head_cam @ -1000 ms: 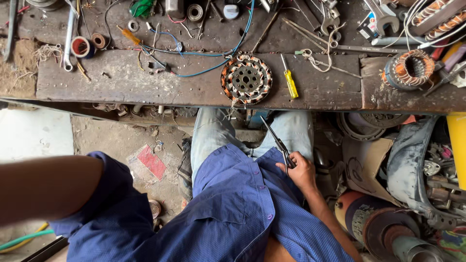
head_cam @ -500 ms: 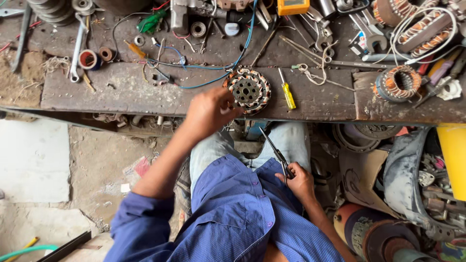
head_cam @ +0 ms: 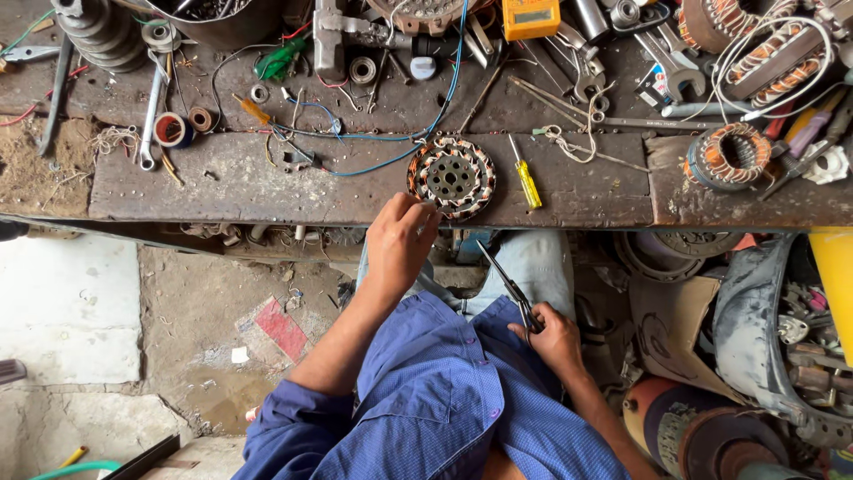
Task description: The person uses a screwdriver and shears to adjust and trim copper windings on a circular electrical stator. They repeatedly insert the screwdriver into the slots to push wires and then cut protruding ends with shears.
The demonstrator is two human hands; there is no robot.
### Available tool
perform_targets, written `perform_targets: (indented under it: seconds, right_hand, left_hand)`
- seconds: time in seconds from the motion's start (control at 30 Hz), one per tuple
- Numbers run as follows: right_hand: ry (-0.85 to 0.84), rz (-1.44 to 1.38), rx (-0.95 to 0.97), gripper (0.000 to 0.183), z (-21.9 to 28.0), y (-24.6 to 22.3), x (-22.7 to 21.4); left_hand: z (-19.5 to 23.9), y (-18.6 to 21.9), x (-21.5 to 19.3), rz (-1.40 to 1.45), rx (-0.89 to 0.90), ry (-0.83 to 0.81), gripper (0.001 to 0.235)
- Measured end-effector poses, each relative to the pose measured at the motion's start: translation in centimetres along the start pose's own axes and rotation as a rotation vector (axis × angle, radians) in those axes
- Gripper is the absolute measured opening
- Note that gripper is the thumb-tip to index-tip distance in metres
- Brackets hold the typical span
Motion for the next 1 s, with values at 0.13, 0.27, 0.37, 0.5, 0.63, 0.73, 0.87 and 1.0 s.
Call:
perform_targets:
  seconds: [0.13,0.27,0.37,0.5,0.63,0.73,0.87,1.0]
  right_hand:
    - [0.003,0.0,-0.008,0.052,-0.4,0.1,0.0]
    - [-0.032,0.008,0.036,0.053,0.0,0.6,0.2]
    - [-0.036,0.022,0.05,0.053,-0.3,0.5,0.2]
    - [-0.018,0.02,0.027,0.054,-0.3,0.4,0.1]
    - [-0.037,0.027,0.041,0.053,-0.4,0.6,0.3]
    - [-0.065,0.045,0.07,0.054,-0.4,0.9,0.5]
    - [-0.087,0.078,0.087,0.056,-0.6,1.1,0.4]
    - [-0.033,0.024,-0.012,0.056,-0.1,0.9,0.4]
  left_hand:
    - [-0.2,0.8,-0.2,0.005,-0.019,0.037,0.012]
    - [-0.4,1.4,-0.8,-0.02,0.009,0.009,0.008]
    - [-0.6,0.5,-0.4,0.04,-0.094,-0.101,0.009]
    - [0.1,0.0,0.1,0.174,-0.185,-0.148,0.012]
    - [2.0,-1.8,2.4,0.373,-0.482,-0.425,0.018]
    - [2.2,-1.9,3.8,0.724,-0.579,-0.583,0.026]
    - [-2.2,-2.6,1.4,1.032,-0.469,-0.23,0.016]
    - [-3.9,-2.2,-3.5,0.454,-0.15,0.157,0.055]
Point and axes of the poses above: each hand's wrist, its own z-axis away from the middle knuckle, its own x-axis out of the palm, y = z × x, the point moved 7 cm from there along -z, towards the middle knuckle, and after that the axes turned 9 degrees about -z, right-handed, at the moved point
